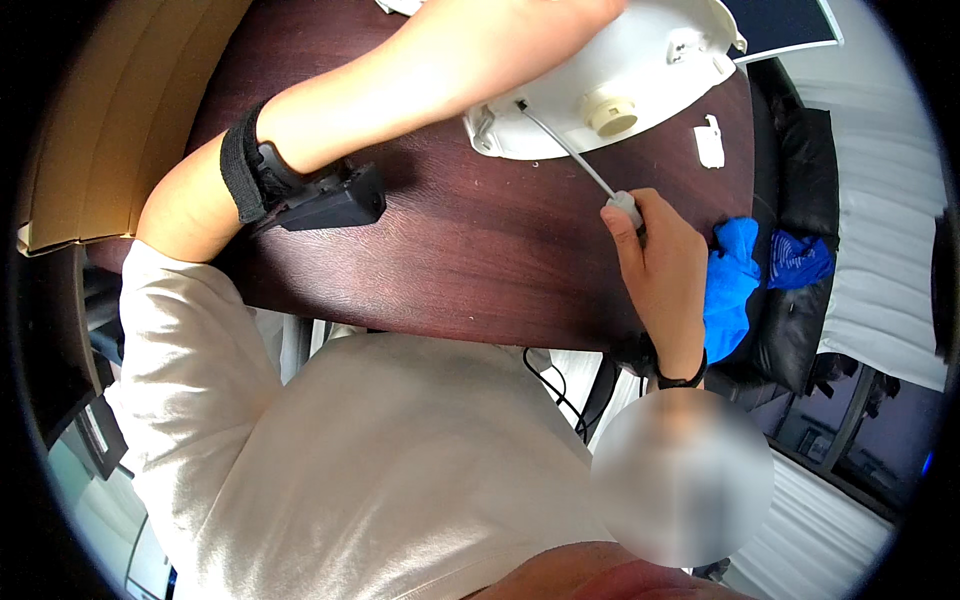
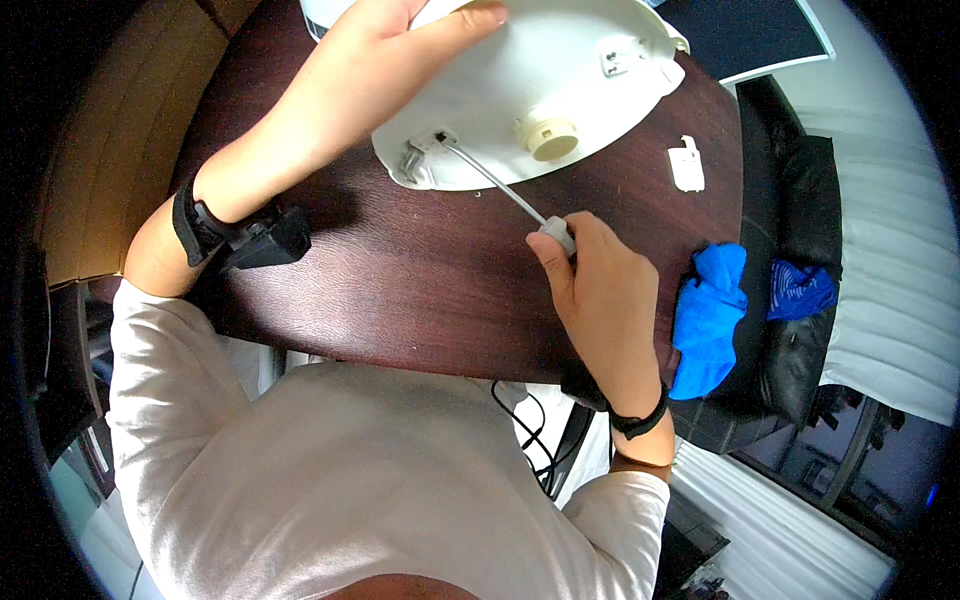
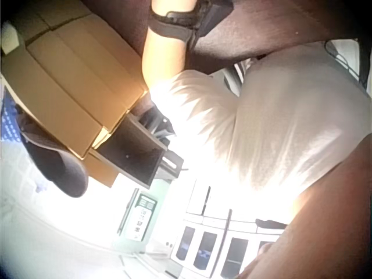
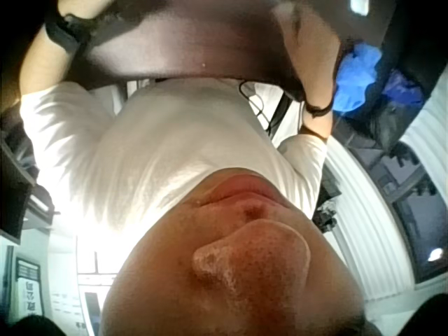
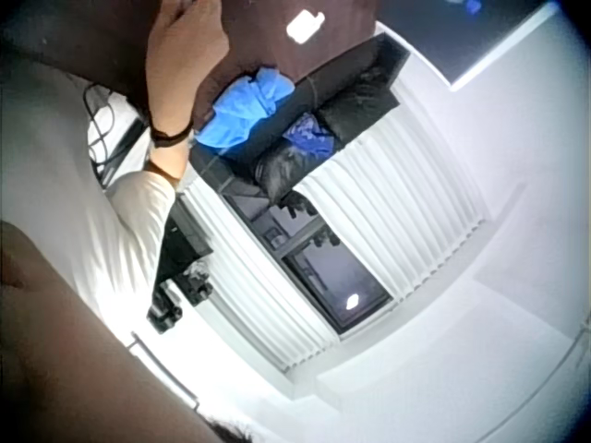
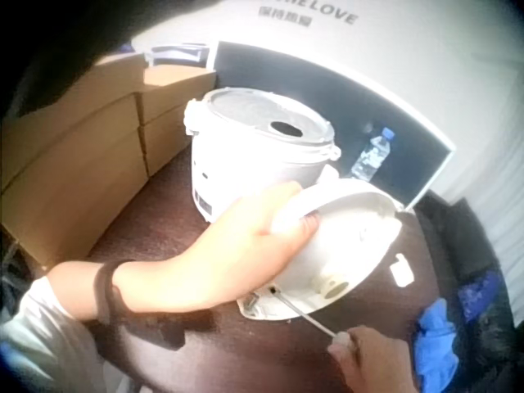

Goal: The person uses a screwdriver to remove screws from the underside of a white appliance lid. They then wipe the lid with a blue cloth and reattach it to the main body of the appliance.

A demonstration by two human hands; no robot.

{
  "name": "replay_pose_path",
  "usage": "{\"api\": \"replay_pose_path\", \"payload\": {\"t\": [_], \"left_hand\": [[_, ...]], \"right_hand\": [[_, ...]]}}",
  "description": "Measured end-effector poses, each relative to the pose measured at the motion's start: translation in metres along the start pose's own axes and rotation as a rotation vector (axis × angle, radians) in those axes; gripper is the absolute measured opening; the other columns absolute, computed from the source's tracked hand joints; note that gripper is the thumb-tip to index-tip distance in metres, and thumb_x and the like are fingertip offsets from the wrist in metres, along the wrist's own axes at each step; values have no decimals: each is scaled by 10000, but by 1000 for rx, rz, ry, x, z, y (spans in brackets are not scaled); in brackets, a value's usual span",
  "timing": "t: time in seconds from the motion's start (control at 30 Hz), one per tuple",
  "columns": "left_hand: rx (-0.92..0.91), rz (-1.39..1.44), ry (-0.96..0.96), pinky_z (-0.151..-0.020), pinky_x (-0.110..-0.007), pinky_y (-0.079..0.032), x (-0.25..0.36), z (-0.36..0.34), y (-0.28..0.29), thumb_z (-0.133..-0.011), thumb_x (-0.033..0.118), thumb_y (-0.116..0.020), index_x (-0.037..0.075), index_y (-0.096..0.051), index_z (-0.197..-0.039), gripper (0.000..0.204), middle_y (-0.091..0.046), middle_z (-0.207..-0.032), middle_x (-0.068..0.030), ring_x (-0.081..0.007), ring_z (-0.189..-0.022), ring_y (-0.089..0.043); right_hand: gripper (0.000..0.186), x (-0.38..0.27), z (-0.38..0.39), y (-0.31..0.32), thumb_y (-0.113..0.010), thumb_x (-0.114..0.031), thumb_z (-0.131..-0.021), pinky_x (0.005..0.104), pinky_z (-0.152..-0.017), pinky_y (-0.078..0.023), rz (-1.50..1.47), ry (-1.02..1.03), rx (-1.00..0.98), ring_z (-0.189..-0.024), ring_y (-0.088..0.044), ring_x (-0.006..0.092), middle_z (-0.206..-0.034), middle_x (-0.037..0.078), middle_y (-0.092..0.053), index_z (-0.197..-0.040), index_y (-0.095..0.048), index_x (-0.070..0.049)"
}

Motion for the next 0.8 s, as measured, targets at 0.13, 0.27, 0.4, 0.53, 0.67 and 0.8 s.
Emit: {"api": "replay_pose_path", "payload": {"t": [0.13, 0.27, 0.4, 0.53, 0.67, 0.8], "left_hand": [[-24, 75, 120, -842, -320, -487, -20, -6, -3, -917, 144, -530, -36, -601, -1094, 262, -655, -936, -125, -186, -920, -611], [-51, 135, 100, -832, -312, -493, -12, -4, -6, -909, 134, -518, -54, -611, -1129, 304, -668, -977, -124, -183, -928, -618], [-60, 147, 130, -836, -308, -492, -12, -3, -6, -908, 134, -516, -64, -607, -1150, 326, -670, -992, -126, -182, -936, -618], [-54, 192, 136, -832, -304, -492, -20, -4, -7, -909, 135, -516, -67, -601, -1160, 333, -669, -986, -122, -178, -924, -619], [-42, 168, 205, -832, -302, -491, -26, -5, -8, -911, 135, -514, -68, -597, -1167, 337, -667, -985, -120, -177, -917, -618], [-19, 152, 227, -837, -304, -492, -27, -5, -7, -910, 133, -513, -70, -598, -1164, 336, -667, -987, -122, -178, -920, -618]], "right_hand": [[320, -2, -7, -4, -626, -350, -925, 401, -515, -460, 52, 84, -25, -611, -627, 345, -709, 152, -611, -859, -563, -44], [342, -3, -15, -5, -622, -347, -929, 401, -484, -450, 135, 152, -4, -577, -620, 329, -675, 151, -596, -787, -528, -51], [396, 5, -25, -14, -623, -380, -926, 387, -455, -444, 182, 134, 6, -524, -608, 314, -588, 135, -573, -716, -518, -61], [466, 9, -26, -18, -620, -429, -917, 381, -441, -442, 189, 74, 34, -486, -598, 314, -529, 126, -553, -642, -503, -71], [497, 2, -23, -13, -613, -459, -912, 367, -424, -449, 285, 57, 78, -463, -596, 298, -518, 117, -555, -607, -499, -84], [504, -22, -19, 5, -607, -481, -908, 333, -394, -446, 474, 66, 80, -435, -598, 258, -493, 92, -550, -589, -509, -103]]}}
Point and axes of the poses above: each hand's wrist, its own z-axis away from the middle knuckle, its own y-axis out of the back of the hand, x = y × z, the point moved 10 cm from there along -z, towards the middle knuckle
